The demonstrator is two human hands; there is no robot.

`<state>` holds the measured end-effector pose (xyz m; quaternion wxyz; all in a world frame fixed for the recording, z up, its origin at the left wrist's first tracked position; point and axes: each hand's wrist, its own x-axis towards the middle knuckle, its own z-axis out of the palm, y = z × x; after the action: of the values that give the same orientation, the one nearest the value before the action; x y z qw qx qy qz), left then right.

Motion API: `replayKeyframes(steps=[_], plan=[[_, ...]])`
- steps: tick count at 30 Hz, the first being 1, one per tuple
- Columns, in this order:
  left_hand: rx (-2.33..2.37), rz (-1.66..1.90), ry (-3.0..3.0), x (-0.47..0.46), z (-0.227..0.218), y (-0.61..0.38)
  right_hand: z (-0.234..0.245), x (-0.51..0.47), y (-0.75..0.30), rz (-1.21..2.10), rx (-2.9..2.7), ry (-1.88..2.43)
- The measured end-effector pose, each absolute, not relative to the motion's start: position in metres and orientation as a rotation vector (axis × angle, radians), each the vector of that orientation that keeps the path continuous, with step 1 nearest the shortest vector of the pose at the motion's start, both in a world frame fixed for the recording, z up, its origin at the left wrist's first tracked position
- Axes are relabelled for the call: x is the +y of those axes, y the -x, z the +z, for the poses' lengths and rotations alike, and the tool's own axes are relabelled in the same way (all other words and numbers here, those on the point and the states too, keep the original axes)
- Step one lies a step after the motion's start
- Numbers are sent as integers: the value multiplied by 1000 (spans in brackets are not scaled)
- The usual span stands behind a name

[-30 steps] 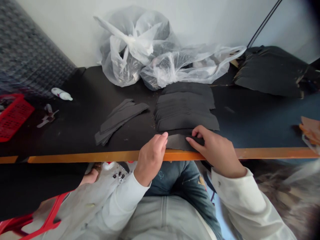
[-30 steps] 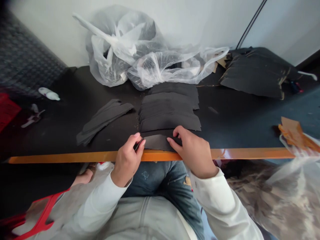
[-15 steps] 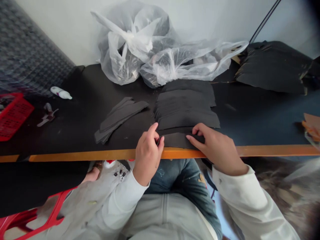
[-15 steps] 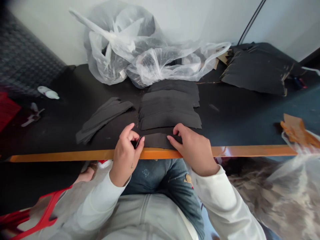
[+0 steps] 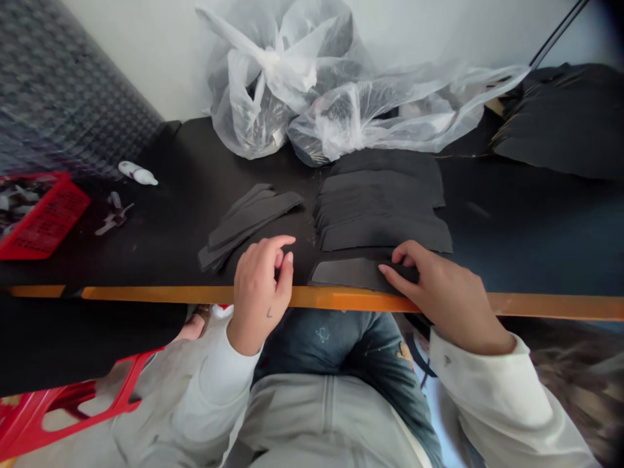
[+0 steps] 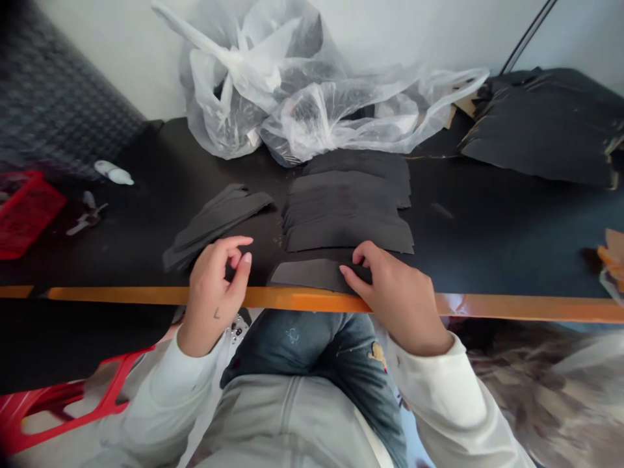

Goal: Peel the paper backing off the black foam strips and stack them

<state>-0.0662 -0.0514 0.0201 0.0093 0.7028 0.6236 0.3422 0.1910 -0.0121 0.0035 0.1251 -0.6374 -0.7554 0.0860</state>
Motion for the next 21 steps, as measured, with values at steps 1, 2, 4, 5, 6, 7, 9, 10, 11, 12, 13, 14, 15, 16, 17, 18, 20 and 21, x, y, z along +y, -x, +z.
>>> replayKeyframes(steps=[1,2,4,5,6,7,9,10,11,12,13,14,15,16,17,18,20,21], plan=[[1918,1100,-2157,-51,23,67,3,-12,-191,255,-2200,1860],[1894,1099,-2108,-50,26,66,4,-12,-191,256,-2200,1864],[1872,1018,-2014,-48,27,61,4,-12,-190,248,-2200,1859],[1856,966,-1983,-47,26,59,4,-13,-190,231,-2206,1846],[1822,923,-1965,-46,23,56,4,-14,-190,199,-2215,1825],[1772,900,-1952,-46,20,54,5,-15,-189,156,-2227,1799],[1656,915,-1926,-46,13,51,7,-18,-188,61,-2254,1752],[1617,937,-1907,-47,9,50,8,-19,-187,23,-2263,1732],[1599,964,-1885,-49,7,50,8,-21,-187,-4,-2264,1711],[1592,990,-1857,-51,6,51,9,-23,-187,-20,-2258,1691],[1583,1008,-1823,-53,6,53,9,-25,-187,-31,-2242,1669],[1562,1011,-1784,-56,7,54,9,-27,-188,-35,-2221,1641],[1532,993,-1748,-58,10,56,9,-29,-189,-35,-2194,1606],[1501,951,-1725,-59,14,58,8,-30,-190,-30,-2170,1565],[1475,894,-1722,-60,20,59,8,-31,-191,-21,-2161,1515],[1463,839,-1742,-59,26,60,8,-32,-192,-10,-2175,1452],[1456,774,-1822,-52,40,59,9,-31,-192,12,-2250,1298],[1433,758,-1851,-46,46,57,12,-31,-191,19,-2299,1217]])
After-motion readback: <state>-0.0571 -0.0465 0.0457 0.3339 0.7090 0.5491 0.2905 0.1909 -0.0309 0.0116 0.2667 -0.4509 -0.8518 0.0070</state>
